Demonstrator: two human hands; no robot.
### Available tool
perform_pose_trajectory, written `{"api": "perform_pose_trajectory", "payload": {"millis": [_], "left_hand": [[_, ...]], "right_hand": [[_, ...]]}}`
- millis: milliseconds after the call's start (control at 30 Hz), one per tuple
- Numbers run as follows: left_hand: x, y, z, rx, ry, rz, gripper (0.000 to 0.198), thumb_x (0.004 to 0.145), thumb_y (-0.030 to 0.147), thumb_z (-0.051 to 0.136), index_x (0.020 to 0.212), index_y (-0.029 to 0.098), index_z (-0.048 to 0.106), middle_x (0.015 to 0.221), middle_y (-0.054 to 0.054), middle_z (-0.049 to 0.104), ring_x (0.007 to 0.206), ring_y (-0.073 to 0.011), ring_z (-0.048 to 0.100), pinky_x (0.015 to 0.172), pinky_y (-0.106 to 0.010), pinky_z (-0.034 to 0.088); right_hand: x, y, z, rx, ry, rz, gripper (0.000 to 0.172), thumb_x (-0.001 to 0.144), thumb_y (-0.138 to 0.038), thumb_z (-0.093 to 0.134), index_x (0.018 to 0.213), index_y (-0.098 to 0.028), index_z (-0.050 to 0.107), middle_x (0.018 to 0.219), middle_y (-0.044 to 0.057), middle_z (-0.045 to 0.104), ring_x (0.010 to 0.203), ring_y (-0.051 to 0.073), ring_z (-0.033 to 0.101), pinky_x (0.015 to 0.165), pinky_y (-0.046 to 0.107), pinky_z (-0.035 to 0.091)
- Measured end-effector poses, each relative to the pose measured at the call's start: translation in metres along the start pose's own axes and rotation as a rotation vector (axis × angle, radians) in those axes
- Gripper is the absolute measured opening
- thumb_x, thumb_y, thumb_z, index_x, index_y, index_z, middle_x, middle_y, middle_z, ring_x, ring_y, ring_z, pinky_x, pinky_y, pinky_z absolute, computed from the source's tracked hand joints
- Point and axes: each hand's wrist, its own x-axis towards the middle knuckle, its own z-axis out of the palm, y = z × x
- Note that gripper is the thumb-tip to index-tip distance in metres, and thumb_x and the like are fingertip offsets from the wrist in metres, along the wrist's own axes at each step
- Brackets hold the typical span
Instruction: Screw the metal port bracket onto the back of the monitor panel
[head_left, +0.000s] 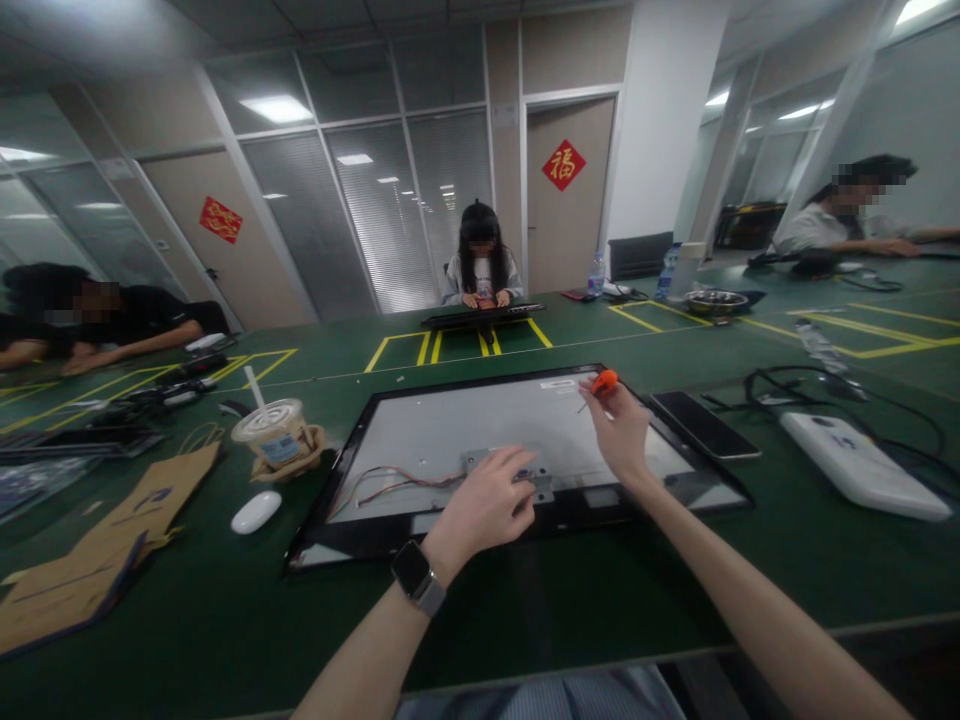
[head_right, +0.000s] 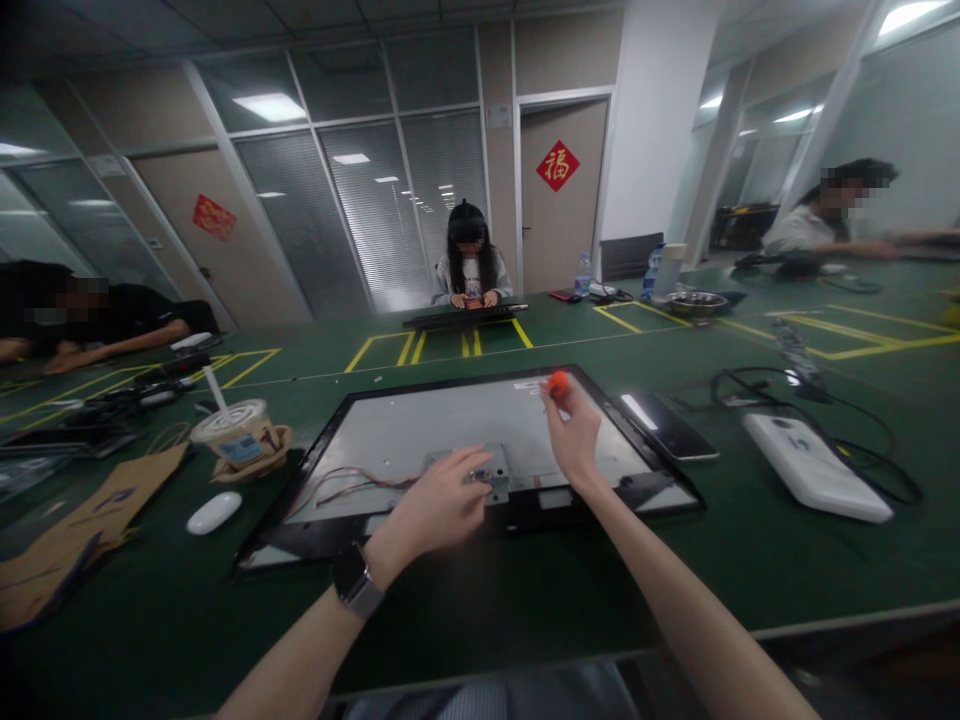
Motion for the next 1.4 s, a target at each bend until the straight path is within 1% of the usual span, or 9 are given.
{"api": "perform_pose_trajectory", "payload": {"millis": [200,367,433,533,633,767,933,1167,1400], "left_hand": [[0.000,0.000,-0.004,-0.022,-0.008,0.011,0.021,0.092,0.020,0.058,0.096,0.017,0.078,0.143,-0.012,0.060,0.138,-0.0336,0.050,0.112,-0.053,0.046],[0.000,-0.019,-0.007,-0.400,0.055,-0.230,0.023,0.093,0.019,0.056,0.108,0.022,0.073,0.132,-0.008,0.066,0.120,-0.0236,0.064,0.108,-0.041,0.049],[-0.002,-0.031,-0.012,-0.531,0.040,-0.316,0.023,0.085,0.018,0.064,0.108,0.021,0.067,0.128,-0.007,0.068,0.118,-0.0244,0.064,0.108,-0.041,0.047],[-0.008,-0.047,-0.023,-0.721,-0.092,-0.444,0.035,0.081,0.018,0.067,0.113,0.021,0.053,0.132,-0.008,0.065,0.116,-0.0247,0.065,0.100,-0.040,0.051],[-0.013,-0.055,-0.032,-0.831,-0.228,-0.432,0.044,0.077,0.019,0.070,0.116,0.022,0.049,0.142,-0.010,0.057,0.120,-0.0255,0.062,0.101,-0.040,0.050],[-0.014,-0.058,-0.036,-0.824,-0.257,-0.420,0.048,0.076,0.016,0.067,0.120,0.022,0.050,0.141,-0.009,0.057,0.121,-0.0256,0.061,0.104,-0.042,0.048],[-0.012,-0.055,-0.034,-0.800,-0.217,-0.389,0.047,0.074,0.011,0.064,0.118,0.022,0.052,0.139,-0.007,0.059,0.118,-0.0237,0.063,0.101,-0.038,0.050],[-0.011,-0.052,-0.032,-0.767,-0.162,-0.369,0.043,0.072,0.008,0.065,0.112,0.021,0.054,0.135,-0.007,0.062,0.120,-0.0232,0.063,0.105,-0.037,0.048],[-0.012,-0.050,-0.031,-0.732,-0.152,-0.386,0.034,0.076,0.012,0.066,0.106,0.022,0.054,0.134,-0.007,0.064,0.120,-0.0240,0.064,0.104,-0.038,0.049]], "right_hand": [[-0.001,-0.007,0.006,0.328,-0.013,0.180,0.042,0.074,-0.045,0.080,0.106,-0.023,0.063,0.095,0.007,0.077,0.094,0.028,0.075,0.096,0.052,0.056],[-0.002,-0.007,0.006,0.529,-0.003,0.359,0.054,0.066,-0.041,0.087,0.108,-0.024,0.057,0.092,0.006,0.077,0.085,0.026,0.076,0.093,0.052,0.059],[-0.002,-0.005,0.005,0.551,-0.008,0.403,0.056,0.064,-0.041,0.089,0.106,-0.024,0.056,0.093,0.007,0.077,0.085,0.026,0.076,0.093,0.051,0.059],[-0.002,-0.002,0.005,0.559,-0.031,0.434,0.058,0.062,-0.041,0.090,0.105,-0.023,0.056,0.093,0.007,0.077,0.086,0.026,0.077,0.093,0.050,0.059],[-0.002,0.000,0.005,0.549,-0.049,0.435,0.057,0.062,-0.042,0.090,0.104,-0.024,0.057,0.093,0.006,0.078,0.087,0.027,0.077,0.093,0.051,0.059],[-0.003,0.002,0.004,0.527,-0.060,0.422,0.055,0.064,-0.043,0.089,0.104,-0.024,0.057,0.093,0.006,0.077,0.087,0.028,0.077,0.092,0.054,0.059],[-0.002,0.002,0.002,0.498,-0.095,0.401,0.052,0.067,-0.044,0.087,0.105,-0.024,0.057,0.097,0.008,0.077,0.092,0.030,0.077,0.091,0.054,0.060],[0.001,0.007,0.004,0.560,-0.063,0.518,0.045,0.069,-0.042,0.086,0.099,-0.027,0.056,0.090,0.005,0.078,0.090,0.028,0.077,0.093,0.053,0.061],[0.005,0.004,0.001,0.638,-0.192,0.556,0.034,0.074,-0.037,0.078,0.095,-0.025,0.054,0.103,0.008,0.076,0.102,0.033,0.075,0.093,0.058,0.060]]}}
